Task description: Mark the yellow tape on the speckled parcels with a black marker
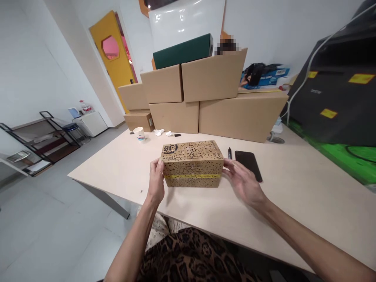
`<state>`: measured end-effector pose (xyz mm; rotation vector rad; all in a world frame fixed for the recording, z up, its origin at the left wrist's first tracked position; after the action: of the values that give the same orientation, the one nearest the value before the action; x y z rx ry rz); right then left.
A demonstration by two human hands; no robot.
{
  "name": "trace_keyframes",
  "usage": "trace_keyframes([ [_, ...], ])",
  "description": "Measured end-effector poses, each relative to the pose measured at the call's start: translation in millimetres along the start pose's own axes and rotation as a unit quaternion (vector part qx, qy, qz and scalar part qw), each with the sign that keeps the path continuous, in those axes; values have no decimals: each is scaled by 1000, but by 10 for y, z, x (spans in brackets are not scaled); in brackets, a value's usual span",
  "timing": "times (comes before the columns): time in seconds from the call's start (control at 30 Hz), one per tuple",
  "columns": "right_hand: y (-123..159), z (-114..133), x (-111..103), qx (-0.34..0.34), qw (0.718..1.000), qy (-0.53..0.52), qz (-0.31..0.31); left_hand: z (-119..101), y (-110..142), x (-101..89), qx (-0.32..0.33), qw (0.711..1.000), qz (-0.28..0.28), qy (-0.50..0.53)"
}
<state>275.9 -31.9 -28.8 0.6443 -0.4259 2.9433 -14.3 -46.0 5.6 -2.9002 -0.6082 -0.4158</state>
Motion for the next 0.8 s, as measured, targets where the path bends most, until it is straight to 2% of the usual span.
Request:
trace_keyframes([
  [0.1,53,94,3,-42,999,3,-2,17,-78,12,-34,999,-10,12],
  [0.17,78,162,-7,-65,998,9,-17,24,-128,75,-40,997,29,56],
  [0.23,73,191,-48,-73,996,21,-48,27,-171,165,-26,990,96,99],
  [0.33,30,112,-170,-39,994,40,-98,114,-238,268,-25,981,172,86],
  [0.43,73,-57,-350,22,989,90,-119,315,-330,288,-91,981,172,-3],
  [0.5,232,-147,-517,47,973,181,-137,420,-385,295,-131,976,161,-60],
  [0.57,485,-190,-668,45,934,325,-141,469,-433,346,-138,972,167,-92],
  [0.63,758,-196,-738,8,878,464,-118,497,-483,437,-126,969,185,-103],
  [0.7,978,-163,-673,-88,810,577,-61,550,-538,530,-114,967,200,-109],
  [0.8,1158,-122,-485,-229,701,676,22,677,-632,620,-104,970,197,-97],
])
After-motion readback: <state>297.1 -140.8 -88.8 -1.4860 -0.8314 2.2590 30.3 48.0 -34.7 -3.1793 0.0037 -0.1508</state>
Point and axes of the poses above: each hand's wrist, its own y-axis away from the middle knuckle, its own x-axis out of the palm, z = x × y, the point moved 6 cm from there along -y, towards the middle knuckle, and after that the axes turned 7 degrees about -z, right-handed, at the moved point
